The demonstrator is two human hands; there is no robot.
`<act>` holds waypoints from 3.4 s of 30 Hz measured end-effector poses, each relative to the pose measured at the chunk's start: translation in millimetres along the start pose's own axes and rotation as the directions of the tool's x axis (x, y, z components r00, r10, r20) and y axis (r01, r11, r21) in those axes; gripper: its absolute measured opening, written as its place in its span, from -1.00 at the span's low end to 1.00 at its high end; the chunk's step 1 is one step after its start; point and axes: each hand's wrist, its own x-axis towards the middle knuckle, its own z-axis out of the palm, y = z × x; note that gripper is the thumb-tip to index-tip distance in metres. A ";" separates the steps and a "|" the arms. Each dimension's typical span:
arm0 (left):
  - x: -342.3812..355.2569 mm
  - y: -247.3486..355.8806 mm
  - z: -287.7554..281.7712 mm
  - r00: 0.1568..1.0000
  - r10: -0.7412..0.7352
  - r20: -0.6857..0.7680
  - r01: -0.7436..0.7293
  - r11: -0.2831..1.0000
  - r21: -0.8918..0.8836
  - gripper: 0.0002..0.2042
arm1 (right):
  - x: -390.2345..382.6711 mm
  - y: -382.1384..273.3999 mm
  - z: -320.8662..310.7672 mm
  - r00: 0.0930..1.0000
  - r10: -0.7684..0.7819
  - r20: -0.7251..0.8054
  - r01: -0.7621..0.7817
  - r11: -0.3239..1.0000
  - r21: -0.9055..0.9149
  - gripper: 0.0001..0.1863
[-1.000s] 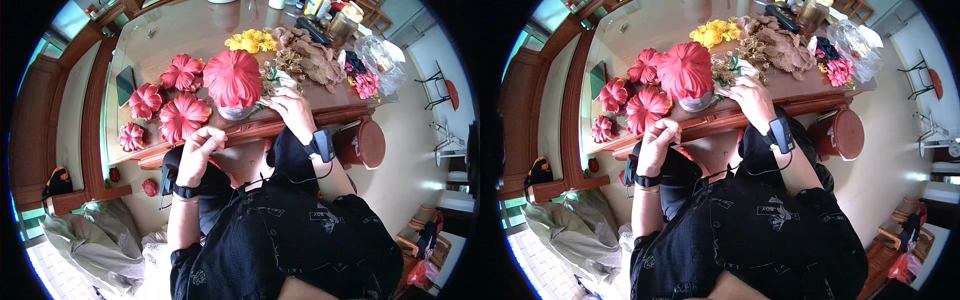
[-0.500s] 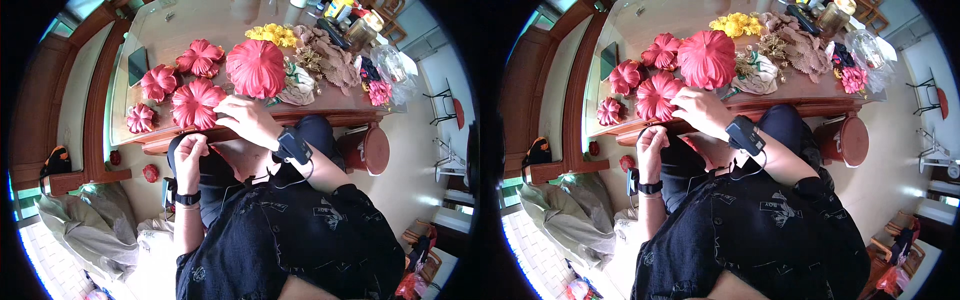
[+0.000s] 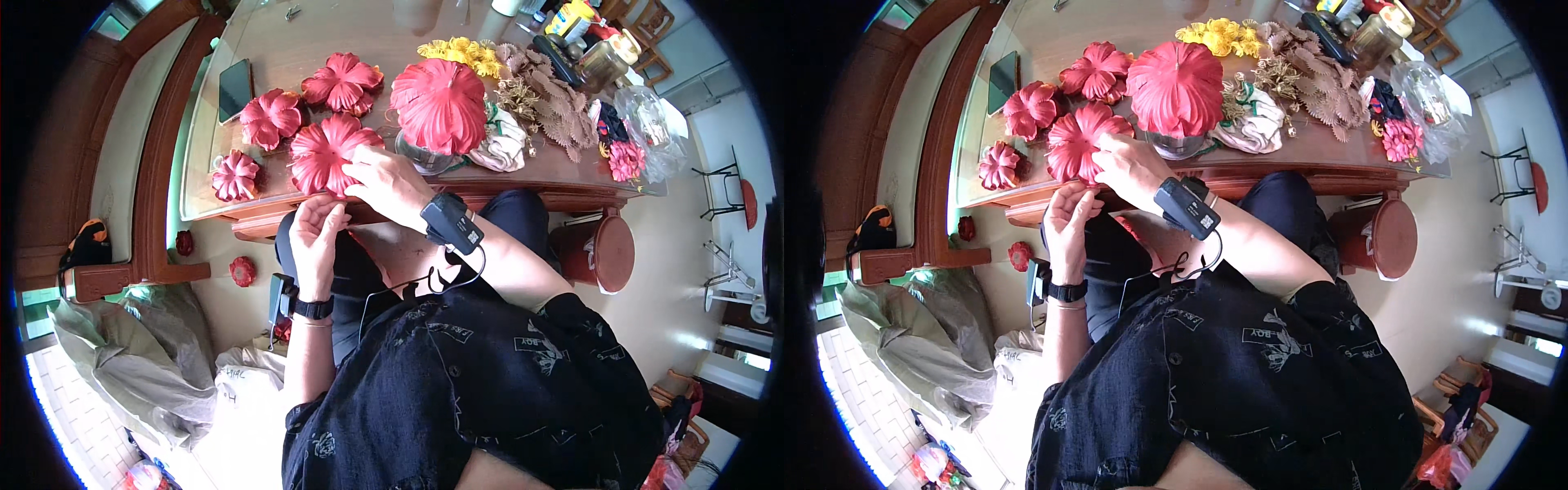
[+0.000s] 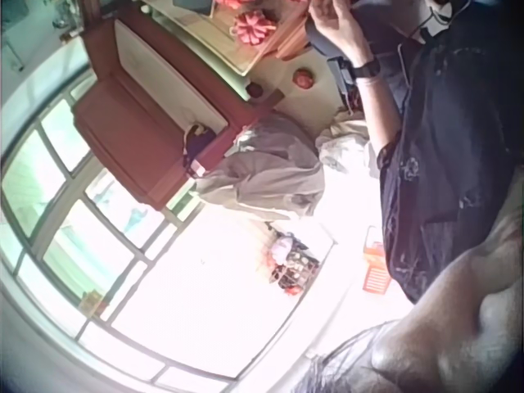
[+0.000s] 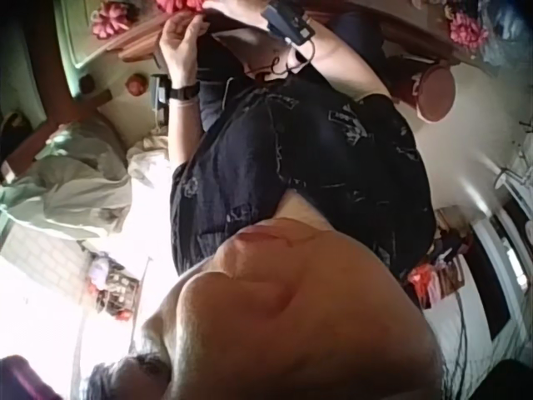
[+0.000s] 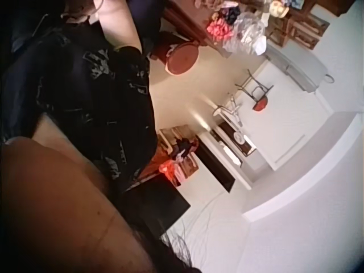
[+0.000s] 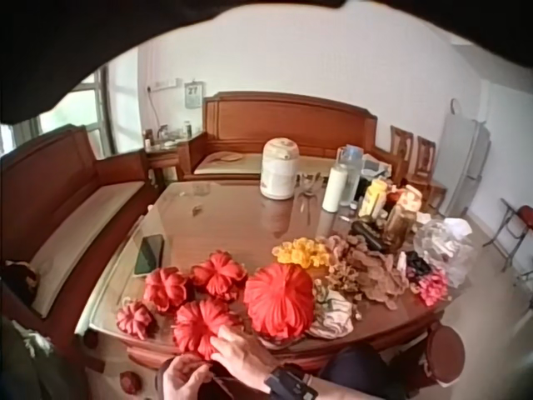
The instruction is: The recorder is assembling decorative flowers using red ribbon and small yellow floral elements.
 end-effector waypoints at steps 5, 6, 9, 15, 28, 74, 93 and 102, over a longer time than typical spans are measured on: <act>2.0 -4.9 6.7 0.999 0.018 -0.031 -0.020 0.996 -0.088 -0.73 | 3.2 -4.2 -2.0 0.999 -0.025 -0.020 0.023 0.993 -0.116 -0.72; 1.6 -5.2 7.9 0.999 0.033 -0.038 -0.036 0.996 -0.086 -0.72 | 3.9 -4.6 -2.0 0.998 -0.053 -0.037 0.049 0.993 -0.110 -0.75; 0.2 -4.2 10.5 0.996 0.073 -0.053 -0.076 0.994 -0.075 -0.70 | 5.7 -2.1 0.8 0.989 -0.138 -0.062 0.130 0.984 -0.123 -0.79; 4.1 -8.2 9.6 0.993 0.100 -0.062 -0.105 0.990 -0.094 -0.73 | 3.2 1.4 -0.1 0.992 -0.123 0.004 0.123 0.986 -0.113 -0.83; 7.7 -10.8 14.3 0.991 0.077 -0.107 -0.094 0.982 -0.164 -0.84 | 3.6 5.7 -4.2 0.996 -0.091 0.017 0.092 0.992 -0.083 -0.82; 8.0 10.9 27.8 0.976 0.095 -0.196 -0.104 0.994 -0.038 -0.84 | 7.4 2.1 -10.5 0.986 0.127 -0.111 -0.089 0.951 0.296 -0.88; 12.4 4.9 19.7 0.994 0.057 -0.091 -0.070 0.987 -0.145 -0.82 | -1.8 -10.9 -10.6 0.983 -0.146 -0.108 0.135 0.985 -0.102 -0.77; 14.7 3.2 19.2 0.996 0.055 -0.063 -0.063 0.988 -0.142 -0.83 | 4.5 -6.4 -9.0 0.984 -0.103 -0.148 0.101 0.995 -0.021 -0.90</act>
